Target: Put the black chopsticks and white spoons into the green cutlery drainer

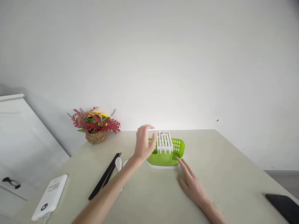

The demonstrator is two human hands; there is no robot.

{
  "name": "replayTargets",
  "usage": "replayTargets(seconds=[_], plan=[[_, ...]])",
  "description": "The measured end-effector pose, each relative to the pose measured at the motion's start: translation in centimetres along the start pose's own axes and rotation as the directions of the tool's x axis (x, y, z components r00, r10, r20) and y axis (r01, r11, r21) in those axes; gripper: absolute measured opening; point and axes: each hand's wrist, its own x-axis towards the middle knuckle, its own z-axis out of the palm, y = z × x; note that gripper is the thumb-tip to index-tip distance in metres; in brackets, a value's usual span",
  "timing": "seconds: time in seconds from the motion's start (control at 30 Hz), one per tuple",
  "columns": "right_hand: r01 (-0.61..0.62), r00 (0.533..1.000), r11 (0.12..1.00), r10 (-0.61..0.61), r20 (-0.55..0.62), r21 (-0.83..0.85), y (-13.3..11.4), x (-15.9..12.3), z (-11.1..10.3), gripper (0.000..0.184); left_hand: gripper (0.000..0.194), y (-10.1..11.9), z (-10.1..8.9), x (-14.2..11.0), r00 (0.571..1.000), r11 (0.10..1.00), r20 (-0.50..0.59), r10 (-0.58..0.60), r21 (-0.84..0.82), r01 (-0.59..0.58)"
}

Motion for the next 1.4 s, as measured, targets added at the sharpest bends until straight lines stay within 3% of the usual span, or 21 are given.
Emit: replayTargets(seconds=[0.1,0.2,0.27,0.33,0.43,0.67,1.07,1.23,1.4], plan=[[-0.017,1.000,0.999,0.017,0.017,0.027,-0.1,0.0,0.0,0.068,0.037,4.5,2.0,0.0,0.986,0.991,0.159,0.057,0.109,-0.075],[-0.072,0.997,0.993,0.074,-0.020,0.091,-0.1,0.0,0.0,0.072,0.066,6.2,4.3,-2.0,0.950,0.957,0.311,0.031,0.266,-0.118],[-0.118,0.988,0.979,0.132,-0.076,0.169,-0.1,0.0,0.0,0.077,0.072,6.0,5.6,-3.5,0.936,0.931,0.352,-0.002,0.342,-0.127],[-0.141,0.976,0.956,0.178,-0.127,0.258,0.0,0.1,-0.2,0.079,0.065,5.2,6.3,-4.3,0.936,0.915,0.353,0.004,0.377,-0.146],[-0.148,0.963,0.934,0.210,-0.166,0.324,0.0,0.1,-0.4,0.078,0.056,3.3,6.4,-4.0,0.943,0.914,0.327,0.061,0.362,-0.184],[-0.159,0.962,0.926,0.223,-0.155,0.342,-0.2,0.1,-0.7,0.072,0.052,-3.3,4.5,-1.5,0.953,0.925,0.274,0.131,0.312,-0.217],[-0.222,0.953,0.918,0.275,-0.127,0.329,-0.3,0.2,-1.0,0.066,0.051,-13.5,-2.2,-0.4,0.976,0.870,0.214,0.033,0.475,-0.134],[-0.246,0.950,0.912,0.294,-0.102,0.329,-0.6,0.1,-1.2,0.064,0.051,-16.3,-4.7,-0.9,0.981,0.855,0.191,0.016,0.507,-0.112],[-0.255,0.947,0.906,0.305,-0.102,0.338,-0.4,0.2,-1.1,0.066,0.051,-17.5,-6.3,-1.0,0.980,0.846,0.198,-0.015,0.525,-0.094]])
